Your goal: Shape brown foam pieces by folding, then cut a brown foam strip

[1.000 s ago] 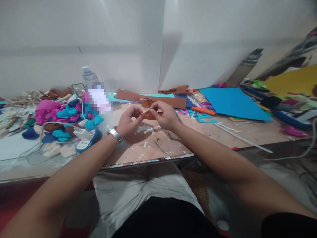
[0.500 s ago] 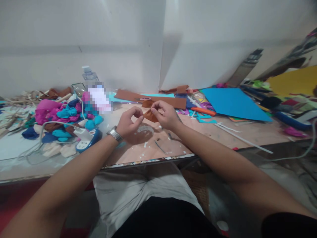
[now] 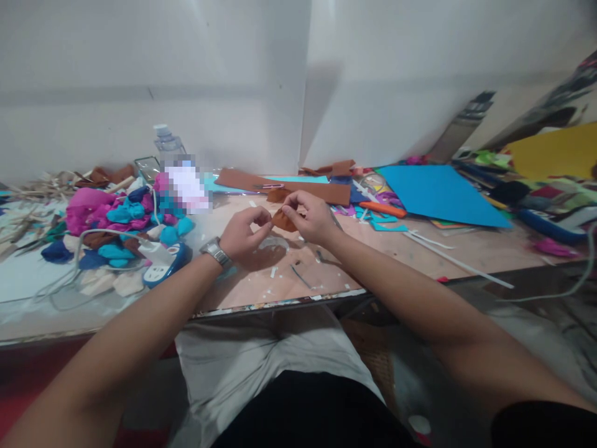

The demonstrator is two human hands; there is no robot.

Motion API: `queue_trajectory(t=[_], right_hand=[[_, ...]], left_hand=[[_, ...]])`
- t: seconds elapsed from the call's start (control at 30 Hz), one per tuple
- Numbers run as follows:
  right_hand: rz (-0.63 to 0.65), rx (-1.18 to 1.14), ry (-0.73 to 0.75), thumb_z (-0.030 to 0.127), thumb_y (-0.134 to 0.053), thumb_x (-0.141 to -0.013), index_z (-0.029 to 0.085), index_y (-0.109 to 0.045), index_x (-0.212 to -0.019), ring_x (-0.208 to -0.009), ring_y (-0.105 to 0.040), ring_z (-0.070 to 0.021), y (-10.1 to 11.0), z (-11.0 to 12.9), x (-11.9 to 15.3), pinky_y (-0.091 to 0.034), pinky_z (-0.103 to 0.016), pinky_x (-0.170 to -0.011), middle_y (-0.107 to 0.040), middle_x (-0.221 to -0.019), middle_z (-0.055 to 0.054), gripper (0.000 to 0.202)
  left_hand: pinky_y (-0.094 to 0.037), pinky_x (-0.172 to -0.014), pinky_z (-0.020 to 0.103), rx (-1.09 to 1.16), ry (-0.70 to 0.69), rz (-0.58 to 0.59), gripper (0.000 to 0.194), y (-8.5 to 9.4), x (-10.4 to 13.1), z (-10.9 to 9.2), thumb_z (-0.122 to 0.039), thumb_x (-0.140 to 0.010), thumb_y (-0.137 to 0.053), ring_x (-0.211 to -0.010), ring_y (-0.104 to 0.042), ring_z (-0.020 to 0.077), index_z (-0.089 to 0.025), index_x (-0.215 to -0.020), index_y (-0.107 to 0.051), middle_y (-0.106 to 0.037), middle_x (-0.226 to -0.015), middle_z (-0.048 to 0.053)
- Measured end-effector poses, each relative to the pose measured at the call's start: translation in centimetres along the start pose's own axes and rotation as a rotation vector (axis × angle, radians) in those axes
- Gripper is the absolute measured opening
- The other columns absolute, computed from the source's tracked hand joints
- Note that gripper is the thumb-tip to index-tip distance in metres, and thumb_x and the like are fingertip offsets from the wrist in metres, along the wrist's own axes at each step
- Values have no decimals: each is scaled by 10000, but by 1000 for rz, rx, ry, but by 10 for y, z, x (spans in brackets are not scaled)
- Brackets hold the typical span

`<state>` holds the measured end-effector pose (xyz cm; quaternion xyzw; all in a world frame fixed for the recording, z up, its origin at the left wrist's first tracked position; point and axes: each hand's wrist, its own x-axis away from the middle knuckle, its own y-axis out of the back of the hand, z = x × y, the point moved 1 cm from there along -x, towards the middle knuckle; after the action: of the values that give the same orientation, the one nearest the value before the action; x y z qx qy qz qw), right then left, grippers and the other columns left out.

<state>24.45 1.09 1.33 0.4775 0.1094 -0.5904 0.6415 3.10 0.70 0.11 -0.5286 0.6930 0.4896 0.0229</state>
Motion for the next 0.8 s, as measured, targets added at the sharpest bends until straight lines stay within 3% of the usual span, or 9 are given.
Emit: queue_trajectory(t=[0.47, 0.8], right_hand=[[-3, 5, -10, 400, -551, -995, 194, -608, -890, -810, -598, -189, -3, -1, 2, -450, -332, -766, -672, -871, -47, 238], [16, 25, -4, 389, -559, -982, 205, -591, -877, -818, -604, -197, -4, -3, 2, -456, -335, -761, -674, -878, -51, 214]], left_hand=[[-411, -710, 295, 7, 14, 20, 223, -6, 1, -1, -338, -952, -552, -729, -544, 169, -195, -792, -616, -615, -745, 11], [-437, -723, 304, -44, 23, 136, 184, -9, 1, 0, -316, -914, -590, -749, -589, 174, -177, -822, -666, -672, -786, 20]])
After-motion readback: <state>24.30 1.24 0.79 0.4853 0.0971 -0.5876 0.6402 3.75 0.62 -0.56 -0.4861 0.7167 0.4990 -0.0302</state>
